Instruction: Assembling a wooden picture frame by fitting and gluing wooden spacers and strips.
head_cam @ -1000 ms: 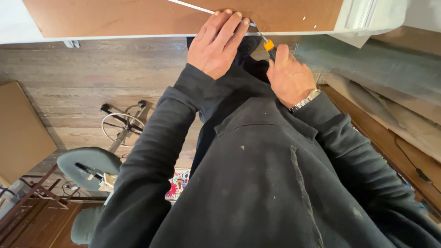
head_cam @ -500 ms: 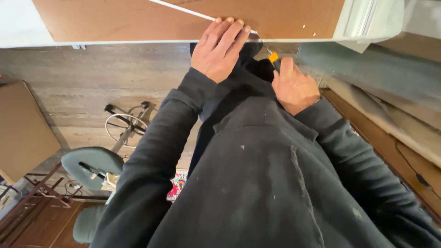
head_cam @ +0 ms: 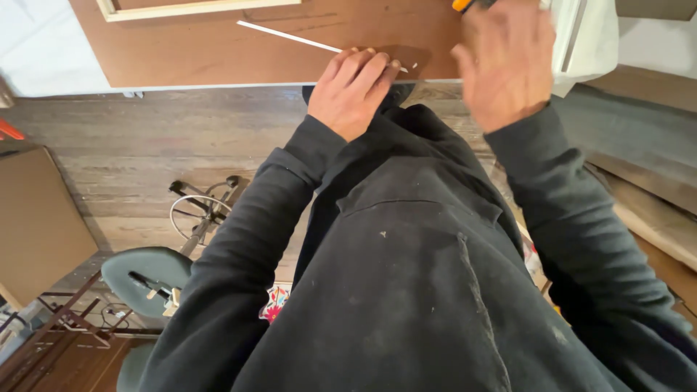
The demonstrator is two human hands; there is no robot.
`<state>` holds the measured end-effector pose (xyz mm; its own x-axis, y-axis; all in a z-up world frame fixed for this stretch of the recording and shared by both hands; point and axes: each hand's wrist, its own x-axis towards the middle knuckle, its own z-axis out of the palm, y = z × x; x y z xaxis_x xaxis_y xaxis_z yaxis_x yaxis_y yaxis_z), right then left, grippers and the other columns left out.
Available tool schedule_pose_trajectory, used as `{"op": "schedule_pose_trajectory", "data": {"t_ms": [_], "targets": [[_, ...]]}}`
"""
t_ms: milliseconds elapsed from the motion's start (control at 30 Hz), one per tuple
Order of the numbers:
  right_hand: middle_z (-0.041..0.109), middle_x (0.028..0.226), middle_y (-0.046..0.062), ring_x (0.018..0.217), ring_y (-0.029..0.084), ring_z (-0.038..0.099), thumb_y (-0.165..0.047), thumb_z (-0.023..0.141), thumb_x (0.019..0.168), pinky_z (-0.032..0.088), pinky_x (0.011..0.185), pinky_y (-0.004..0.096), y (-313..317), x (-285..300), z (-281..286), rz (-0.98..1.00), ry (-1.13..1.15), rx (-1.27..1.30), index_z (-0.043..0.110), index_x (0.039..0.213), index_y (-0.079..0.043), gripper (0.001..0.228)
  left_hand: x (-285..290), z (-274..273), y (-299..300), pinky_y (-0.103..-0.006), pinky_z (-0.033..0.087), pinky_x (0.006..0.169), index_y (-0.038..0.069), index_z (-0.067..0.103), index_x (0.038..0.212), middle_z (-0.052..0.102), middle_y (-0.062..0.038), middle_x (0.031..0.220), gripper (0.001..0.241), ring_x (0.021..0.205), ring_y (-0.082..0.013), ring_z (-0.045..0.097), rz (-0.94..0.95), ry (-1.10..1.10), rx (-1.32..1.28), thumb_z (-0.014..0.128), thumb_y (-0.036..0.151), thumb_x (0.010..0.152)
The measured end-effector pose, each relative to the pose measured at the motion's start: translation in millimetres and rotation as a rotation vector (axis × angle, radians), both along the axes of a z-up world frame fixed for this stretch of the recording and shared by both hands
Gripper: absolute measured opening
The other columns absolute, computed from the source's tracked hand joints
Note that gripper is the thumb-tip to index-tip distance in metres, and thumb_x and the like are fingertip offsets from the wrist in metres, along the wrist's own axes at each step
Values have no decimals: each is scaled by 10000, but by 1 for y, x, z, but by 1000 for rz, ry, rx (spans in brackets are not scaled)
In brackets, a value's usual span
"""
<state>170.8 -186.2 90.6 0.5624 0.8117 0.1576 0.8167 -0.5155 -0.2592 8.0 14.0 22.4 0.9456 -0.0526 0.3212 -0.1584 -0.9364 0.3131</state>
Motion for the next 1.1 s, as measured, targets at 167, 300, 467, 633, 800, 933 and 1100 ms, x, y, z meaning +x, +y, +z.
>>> {"op": "schedule_pose_trajectory", "data": {"t_ms": [167,300,467,633,800,933,1100], "targets": [[615,1069,72,1083,310,581,-105,787,939,481,936,431,22,-28,-24,192,226,57,698,1088,-60,179,4,10,3,-440,448,1129,23,672,1333,577,-85,1330,396,1270,-272,559,-23,61,-50,617,182,974],[609,1011,57,1005,291,609,-101,801,930,489,876,431,37,-35,-28,164,199,0,701,977,-109,110,-10,23,20,-419,453,1134,-9,661,1347,574,-115,1344,424,1287,-289,555,-25,87,-101,621,150,956],[607,875,86,828,312,633,-84,772,889,514,745,422,53,-22,-18,182,222,5,640,860,-92,135,-23,35,53,-397,471,1151,41,664,1298,595,-67,1333,382,1324,-278,561,84,58,-239,680,80,918],[672,946,81,875,311,664,-61,759,892,531,779,416,66,-17,13,252,451,-34,660,938,-67,109,-36,49,106,-433,470,1106,29,669,1294,619,-77,1223,380,1197,-267,578,43,55,-175,688,153,935],[687,1011,106,928,293,691,-53,731,952,547,805,379,91,-20,28,142,637,-76,676,1031,-39,98,-53,47,153,-384,511,834,106,733,1193,666,-12,975,303,932,-215,636,-37,270,-175,695,147,896],[694,1045,118,945,313,684,-64,726,994,541,812,386,130,-25,31,213,611,-35,716,1093,-44,102,-59,51,189,-383,497,729,128,733,1072,674,-9,872,164,827,-221,657,4,222,-300,718,180,917],[695,1018,123,944,303,679,-57,747,997,542,861,387,166,-18,16,218,577,41,733,1105,-60,109,-66,55,245,-392,544,767,116,735,1047,699,-28,903,148,855,-248,677,-1,189,-360,706,144,905]]}}
